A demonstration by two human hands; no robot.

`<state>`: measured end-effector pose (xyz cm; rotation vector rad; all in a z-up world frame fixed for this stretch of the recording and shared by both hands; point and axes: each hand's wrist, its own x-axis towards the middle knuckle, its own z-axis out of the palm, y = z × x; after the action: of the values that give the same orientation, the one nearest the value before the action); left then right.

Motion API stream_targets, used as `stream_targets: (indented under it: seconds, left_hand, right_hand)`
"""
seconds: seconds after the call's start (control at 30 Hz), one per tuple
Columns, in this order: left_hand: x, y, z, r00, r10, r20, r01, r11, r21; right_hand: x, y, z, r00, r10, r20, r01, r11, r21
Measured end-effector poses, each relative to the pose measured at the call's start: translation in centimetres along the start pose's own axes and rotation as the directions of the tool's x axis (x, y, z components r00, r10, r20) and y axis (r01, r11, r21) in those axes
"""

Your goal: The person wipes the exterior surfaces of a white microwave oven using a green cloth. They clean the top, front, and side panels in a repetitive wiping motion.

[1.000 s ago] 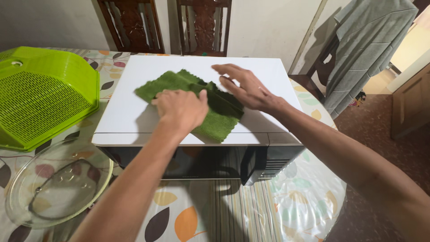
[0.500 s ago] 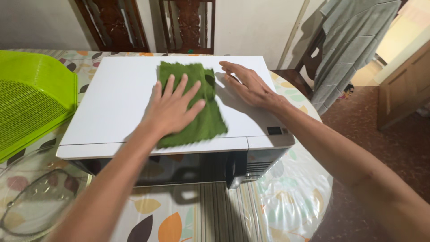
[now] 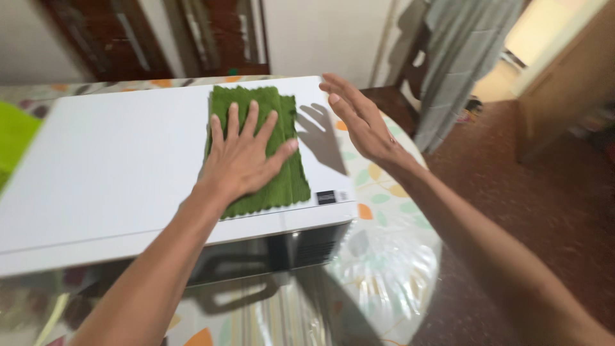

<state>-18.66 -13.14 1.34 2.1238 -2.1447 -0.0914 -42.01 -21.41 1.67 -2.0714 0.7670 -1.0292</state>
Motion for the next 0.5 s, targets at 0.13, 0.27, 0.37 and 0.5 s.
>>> stream_targets:
  seconds: [0.13,0.27,0.37,0.5]
  left_hand:
    - [6.1,2.6,1.2,0.998,0.051,-0.029,-0.052,0.998,-0.039]
    - [8.4,4.1,1.3,1.0,0.012,-0.014,-0.012,1.0,0.01]
    - [6.8,4.2,0.4,1.0,0.022,0.0,-0.022,1.0,0.019]
    - [0.1,4.8,0.4,0.996,0.09,-0.003,-0.09,0.996,-0.016]
  right_hand:
    - [-3.5,2.0,-1.2,0.992,0.081,-0.092,-0.065,0.983,0.171]
    - [-5.4,2.4,-0.1,0.985,0.157,-0.064,-0.137,0.958,0.25]
    - [-5.0,2.4,0.9,0.985,0.145,-0.098,-0.111,0.951,0.287]
    - [-4.2,2.7,2.0,0.987,0.123,-0.098,-0.082,0.933,0.35]
